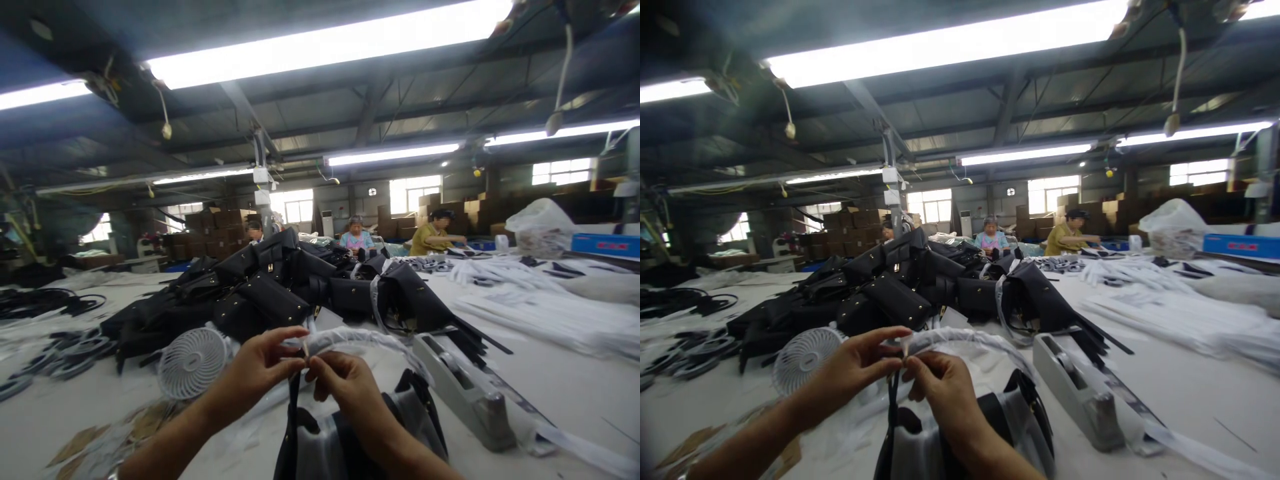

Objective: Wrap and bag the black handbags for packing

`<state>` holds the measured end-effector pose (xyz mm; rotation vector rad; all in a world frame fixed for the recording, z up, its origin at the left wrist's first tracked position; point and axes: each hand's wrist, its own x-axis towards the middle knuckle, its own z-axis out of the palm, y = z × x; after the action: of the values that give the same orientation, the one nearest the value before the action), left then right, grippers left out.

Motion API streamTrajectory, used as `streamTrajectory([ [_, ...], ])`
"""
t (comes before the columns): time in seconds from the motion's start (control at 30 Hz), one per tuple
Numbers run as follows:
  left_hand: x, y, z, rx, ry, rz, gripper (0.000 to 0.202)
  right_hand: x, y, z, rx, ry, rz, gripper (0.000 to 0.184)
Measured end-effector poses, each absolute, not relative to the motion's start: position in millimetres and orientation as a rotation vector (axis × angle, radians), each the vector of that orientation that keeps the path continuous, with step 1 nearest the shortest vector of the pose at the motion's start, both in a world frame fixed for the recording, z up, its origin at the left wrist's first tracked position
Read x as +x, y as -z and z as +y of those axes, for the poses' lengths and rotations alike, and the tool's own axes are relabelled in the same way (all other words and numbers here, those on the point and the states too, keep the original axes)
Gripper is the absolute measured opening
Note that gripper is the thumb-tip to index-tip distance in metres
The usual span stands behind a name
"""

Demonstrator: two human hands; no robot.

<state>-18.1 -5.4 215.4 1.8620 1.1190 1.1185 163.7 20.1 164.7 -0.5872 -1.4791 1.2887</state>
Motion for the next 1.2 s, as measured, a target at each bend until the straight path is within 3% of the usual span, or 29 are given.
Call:
streamTrajectory([
  [0.3, -11, -194, -3, 1.981, -1.428, 1.081, 0.01, 165, -166, 16, -0.694, -1.209, -1.427, 0.039],
  [0.53, -4, -178, -4, 1.778, -1.613, 1.094, 0.015, 160, -167, 18, -0.707, -1.218, -1.384, 0.044],
  [0.7, -11, -189, -1, 1.731, -1.383, 1.089, 0.042, 157, -168, 16, -0.593, -1.292, -1.308, 0.042],
  [0.93, -20, -194, 7, 2.229, -1.522, 1.07, 0.016, 152, -174, 11, -0.625, -1.28, -1.447, 0.035],
  [1.2, -25, -154, -3, 2.357, -1.916, 1.322, 0.022, 158, -157, 9, -0.7, -1.311, -1.386, 0.044],
])
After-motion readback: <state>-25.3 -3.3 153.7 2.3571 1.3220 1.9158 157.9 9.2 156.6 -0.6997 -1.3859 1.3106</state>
